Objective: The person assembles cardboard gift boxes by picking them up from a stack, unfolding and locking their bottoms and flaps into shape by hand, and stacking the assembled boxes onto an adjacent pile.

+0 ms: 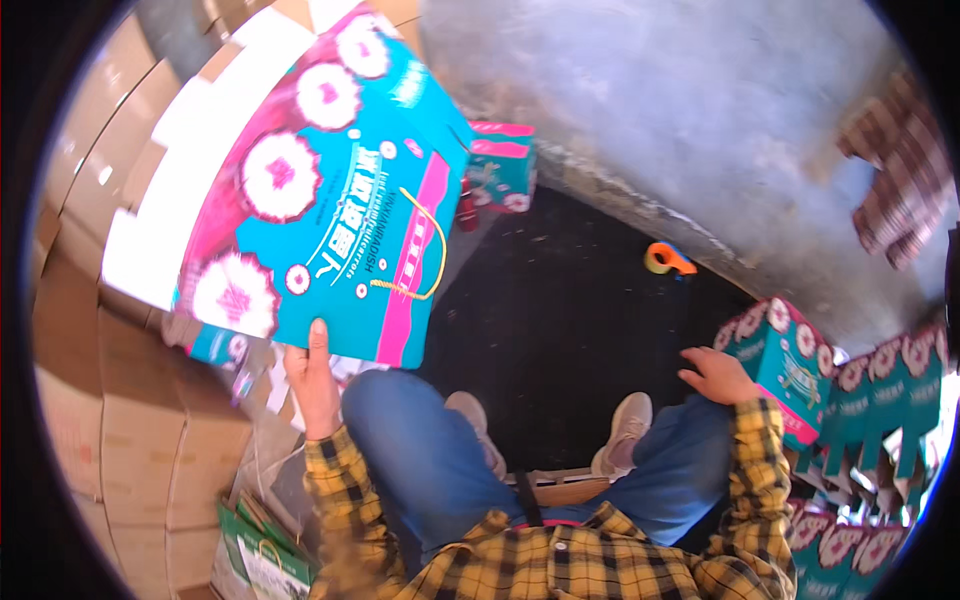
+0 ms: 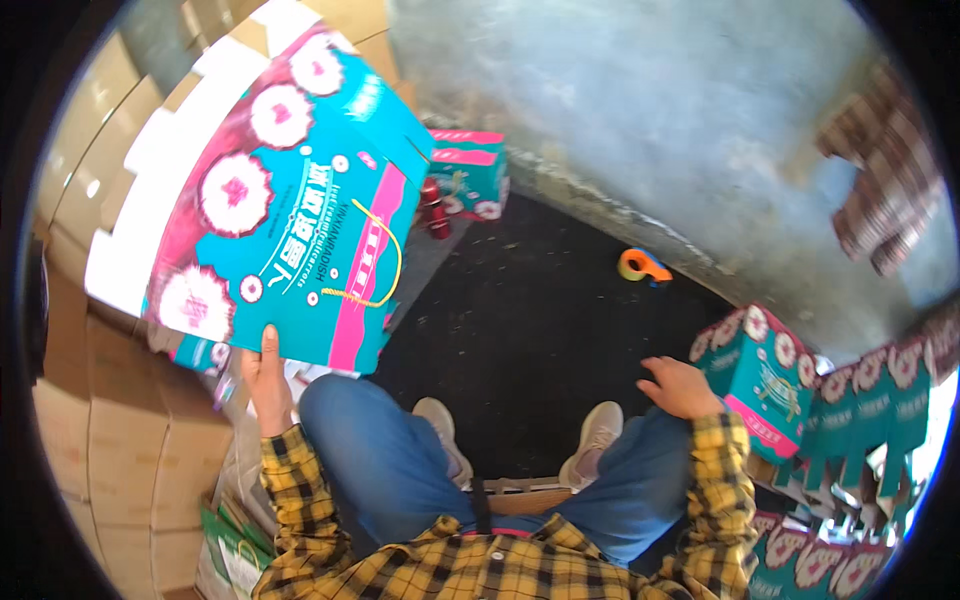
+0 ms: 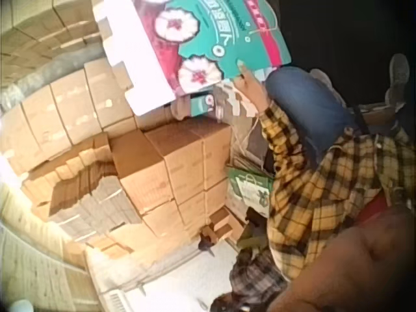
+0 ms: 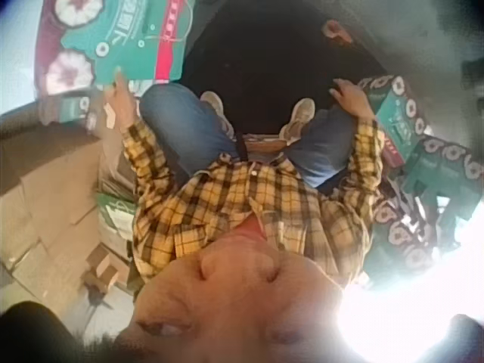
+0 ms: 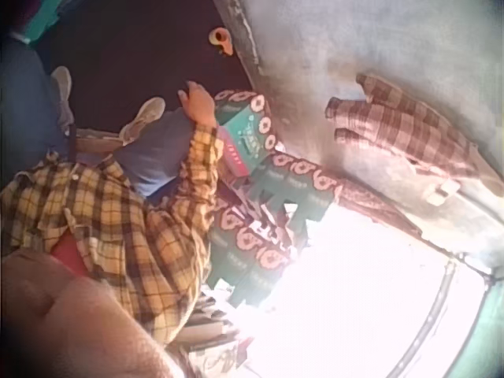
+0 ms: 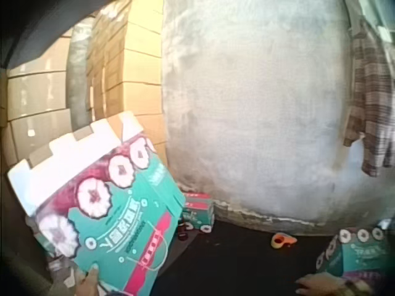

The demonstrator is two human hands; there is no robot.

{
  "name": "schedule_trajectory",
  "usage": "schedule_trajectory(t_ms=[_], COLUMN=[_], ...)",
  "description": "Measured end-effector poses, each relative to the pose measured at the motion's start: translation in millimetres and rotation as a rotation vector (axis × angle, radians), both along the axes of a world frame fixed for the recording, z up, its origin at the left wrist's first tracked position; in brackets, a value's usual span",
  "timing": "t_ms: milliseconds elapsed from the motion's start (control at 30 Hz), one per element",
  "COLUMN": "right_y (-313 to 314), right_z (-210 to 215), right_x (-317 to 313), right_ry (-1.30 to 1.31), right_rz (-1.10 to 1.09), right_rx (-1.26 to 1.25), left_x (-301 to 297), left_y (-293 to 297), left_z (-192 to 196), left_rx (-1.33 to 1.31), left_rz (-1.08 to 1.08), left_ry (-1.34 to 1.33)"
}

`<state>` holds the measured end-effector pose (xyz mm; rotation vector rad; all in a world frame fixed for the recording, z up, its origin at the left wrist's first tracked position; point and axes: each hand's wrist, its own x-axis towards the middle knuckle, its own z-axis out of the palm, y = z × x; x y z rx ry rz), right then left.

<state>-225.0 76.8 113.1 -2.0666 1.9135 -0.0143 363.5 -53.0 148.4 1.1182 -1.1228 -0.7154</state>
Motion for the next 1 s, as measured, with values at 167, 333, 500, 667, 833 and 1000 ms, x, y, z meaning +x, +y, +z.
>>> schedule_trajectory(t_ms=[167,333,500,667,833,1000], right_y=[-17.8,-35.2,-44.7,-52.6,-56.9,-67.7], right_z=[23.1,40.0,40.4,22.4,-19.9,-23.6], right_x=[15.4,-2.1,-29.4,-30.1,-15.2,12.5], right_ry=[-0.174,-0.237,-0.480,-1.036,-0.797,-0.610], right_rz=[-0.001,-0.215,-0.237,-0.223,-0.130,-0.237], right_rx=[-0.272,-0.821,-0.680,-0.019,-0.181,-0.369], left_x=[-75.3,-119.6,-131.9,-129.5,-145.4,-153.7], left_y=[-45.2,-76.2,-72.9,-75.0,-94.7,-116.6], left_z=[31.7,-5.2,-13.8,-8.2,-27.2,-56.1], left_rx=[-0.052,0.049,0.096,0.100,0.045,-0.026], left_rz=[-0.231,-0.526,-0.858,-0.835,-0.599,-0.434], left_ry=[0.063,-0.248,-0.495,-0.557,-0.662,-0.725])
